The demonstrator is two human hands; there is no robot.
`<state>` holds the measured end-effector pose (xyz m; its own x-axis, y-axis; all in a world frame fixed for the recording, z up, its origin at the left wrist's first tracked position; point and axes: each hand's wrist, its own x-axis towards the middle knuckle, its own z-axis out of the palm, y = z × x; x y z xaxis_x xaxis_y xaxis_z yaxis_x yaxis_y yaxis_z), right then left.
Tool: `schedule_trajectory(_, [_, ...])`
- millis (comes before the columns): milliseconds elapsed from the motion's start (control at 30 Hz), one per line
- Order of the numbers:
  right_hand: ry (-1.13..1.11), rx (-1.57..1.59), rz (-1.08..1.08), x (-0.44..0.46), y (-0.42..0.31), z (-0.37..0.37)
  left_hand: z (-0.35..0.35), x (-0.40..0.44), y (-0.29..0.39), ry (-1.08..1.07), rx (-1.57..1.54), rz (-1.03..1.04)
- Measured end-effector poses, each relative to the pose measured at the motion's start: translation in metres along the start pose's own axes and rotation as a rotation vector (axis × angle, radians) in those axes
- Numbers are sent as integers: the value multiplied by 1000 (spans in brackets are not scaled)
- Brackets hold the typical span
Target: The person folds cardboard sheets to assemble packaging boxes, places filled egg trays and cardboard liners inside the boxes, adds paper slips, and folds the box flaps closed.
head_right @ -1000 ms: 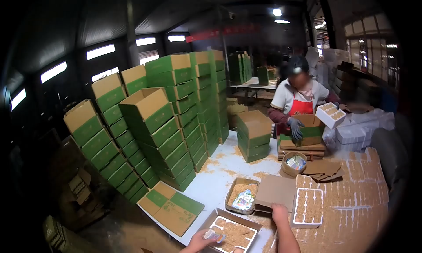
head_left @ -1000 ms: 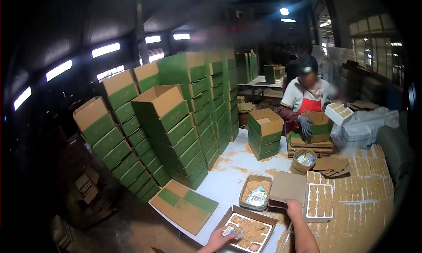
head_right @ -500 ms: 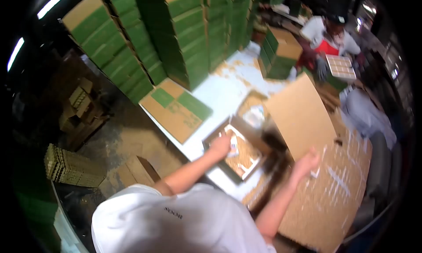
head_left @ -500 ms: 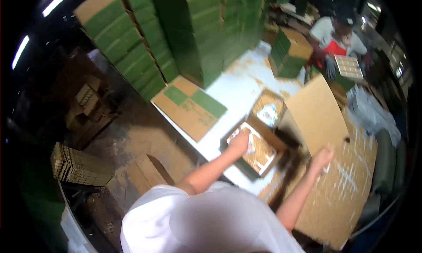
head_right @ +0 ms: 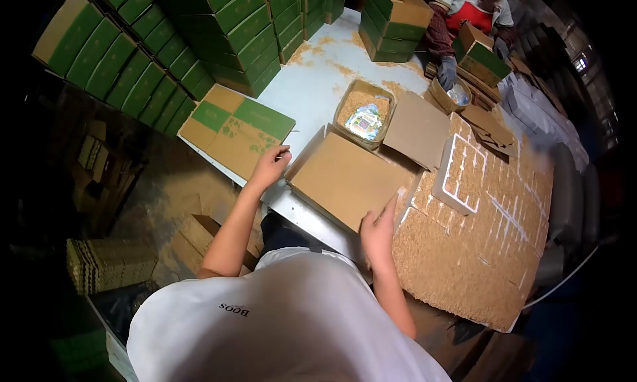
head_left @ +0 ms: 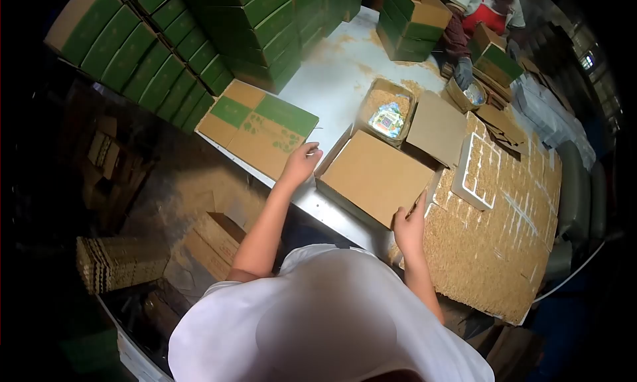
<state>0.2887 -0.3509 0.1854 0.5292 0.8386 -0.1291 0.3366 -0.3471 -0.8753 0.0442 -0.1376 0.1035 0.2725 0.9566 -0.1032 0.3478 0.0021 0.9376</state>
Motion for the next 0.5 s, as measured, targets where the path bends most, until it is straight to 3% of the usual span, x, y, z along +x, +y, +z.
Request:
schedule_trajectory(100, [-145,-222,52,2,-30,8,-1,18,-22,-202,35,-49])
schedule_trajectory(233, [-144,-1181,-396,3,-23,38,3,25,-27,-477,-117,-171])
schedule_trajectory(267, [-99,-1097,-467,6,-21,43,1,29,-26,-570,-158,-273])
schedule_trajectory(367, [-447,-901,-207,22,-33,43,0,46,-26,-712,-316,-424])
schedule_trajectory(400, [-439,-835,-201,27,-36,40,2,53,-34,-735,-336,-477])
schedule_trajectory(500, [318,-536,-330,34,-16,36,9,75,-49,-765,-378,-573])
